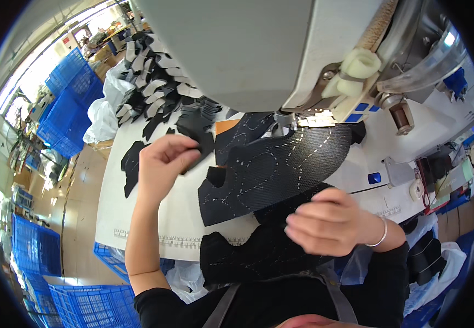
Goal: The person aligns small fabric pieces onto shoe upper components and stitches them together using a sewing machine.
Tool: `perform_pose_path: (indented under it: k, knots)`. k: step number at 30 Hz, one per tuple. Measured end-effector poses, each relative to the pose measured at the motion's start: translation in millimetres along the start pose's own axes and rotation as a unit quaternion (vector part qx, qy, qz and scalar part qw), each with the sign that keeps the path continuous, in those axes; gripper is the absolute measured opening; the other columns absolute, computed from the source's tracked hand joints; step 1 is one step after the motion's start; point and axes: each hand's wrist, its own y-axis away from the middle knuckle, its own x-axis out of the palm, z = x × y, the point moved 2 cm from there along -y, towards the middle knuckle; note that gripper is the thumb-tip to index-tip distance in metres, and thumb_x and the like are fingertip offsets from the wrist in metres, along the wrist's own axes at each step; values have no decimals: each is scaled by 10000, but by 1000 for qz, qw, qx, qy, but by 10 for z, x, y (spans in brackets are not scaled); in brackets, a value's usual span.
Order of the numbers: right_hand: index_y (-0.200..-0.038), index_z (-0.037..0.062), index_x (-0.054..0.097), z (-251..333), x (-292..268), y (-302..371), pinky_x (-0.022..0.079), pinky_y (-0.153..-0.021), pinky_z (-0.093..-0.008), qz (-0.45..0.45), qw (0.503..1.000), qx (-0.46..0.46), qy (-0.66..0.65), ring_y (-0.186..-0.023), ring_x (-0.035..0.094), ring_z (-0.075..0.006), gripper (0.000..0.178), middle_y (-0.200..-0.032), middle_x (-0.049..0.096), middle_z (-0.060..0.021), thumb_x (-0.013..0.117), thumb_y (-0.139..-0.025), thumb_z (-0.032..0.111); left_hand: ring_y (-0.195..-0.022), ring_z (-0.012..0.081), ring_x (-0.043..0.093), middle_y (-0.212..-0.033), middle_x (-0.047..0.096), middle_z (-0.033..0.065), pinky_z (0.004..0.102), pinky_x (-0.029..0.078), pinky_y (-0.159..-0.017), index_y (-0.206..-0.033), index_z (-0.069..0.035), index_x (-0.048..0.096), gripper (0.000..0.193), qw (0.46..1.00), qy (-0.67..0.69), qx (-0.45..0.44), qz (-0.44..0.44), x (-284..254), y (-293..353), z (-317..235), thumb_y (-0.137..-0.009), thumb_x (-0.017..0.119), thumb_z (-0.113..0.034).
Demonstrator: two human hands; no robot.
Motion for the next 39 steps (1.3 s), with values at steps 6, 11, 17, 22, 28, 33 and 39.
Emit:
perform_pose_path:
  k: [6, 11, 17, 22, 28, 33, 39]
  knots:
    - [-1001, 31, 660, -157, 301, 156, 511, -745, -319, 72, 854, 382, -344, -790, 643, -226, 264, -949, 669, -87, 725, -819, 210, -687, 70, 611, -851, 671, 61, 190, 494, -602, -930, 27, 701, 190, 978, 10, 92, 188, 717, 232, -562, -752, 729, 87]
    - [-1026, 6, 649, -203, 446, 172, 499, -770, -277, -51, 753, 433, -492, -850, 619, -116, 262, -933, 648, -27, 703, -878, 216, -523, 48, 397, -775, 568, 2, 215, 323, -463, -1027, -68, 707, 307, 952, -91, 213, 200, 851, 204, -452, -735, 765, 7]
    - [-1015, 12, 666, -210, 426, 155, 499, -775, -272, -52, 761, 420, -492, -824, 633, -118, 229, -911, 680, -47, 692, -887, 200, -532, 42, 405, -772, 568, -5, 212, 328, -465, -1037, -79, 717, 330, 950, -89, 213, 213, 830, 168, -448, -724, 769, 13]
    - [-1010, 6, 668, -195, 444, 171, 504, -787, -280, -55, 741, 432, -511, -831, 645, -122, 214, -901, 689, -53, 684, -892, 185, -551, 52, 431, -770, 576, 1, 217, 343, -477, -1035, -76, 722, 336, 946, -97, 214, 223, 825, 167, -465, -715, 779, 10]
    - [-1007, -17, 655, -147, 433, 144, 517, -762, -267, -89, 701, 452, -544, -830, 648, -116, 212, -908, 681, -68, 657, -915, 173, -603, 81, 486, -770, 582, 9, 230, 385, -508, -1046, -70, 721, 348, 945, -102, 224, 216, 847, 197, -461, -713, 782, 10]
    - [-993, -27, 650, -118, 436, 135, 521, -707, -240, -104, 652, 473, -583, -781, 644, -101, 225, -883, 682, -79, 626, -941, 191, -602, 77, 487, -767, 578, 6, 227, 387, -509, -1056, -69, 719, 351, 947, -97, 223, 209, 840, 210, -447, -720, 780, 11]
    - [-928, -17, 666, -134, 441, 179, 512, -669, -237, -60, 690, 479, -540, -757, 639, -86, 262, -790, 686, -55, 607, -954, 236, -595, 72, 482, -774, 578, 5, 224, 385, -507, -1057, -67, 718, 349, 948, -92, 218, 213, 853, 201, -439, -722, 781, 8]
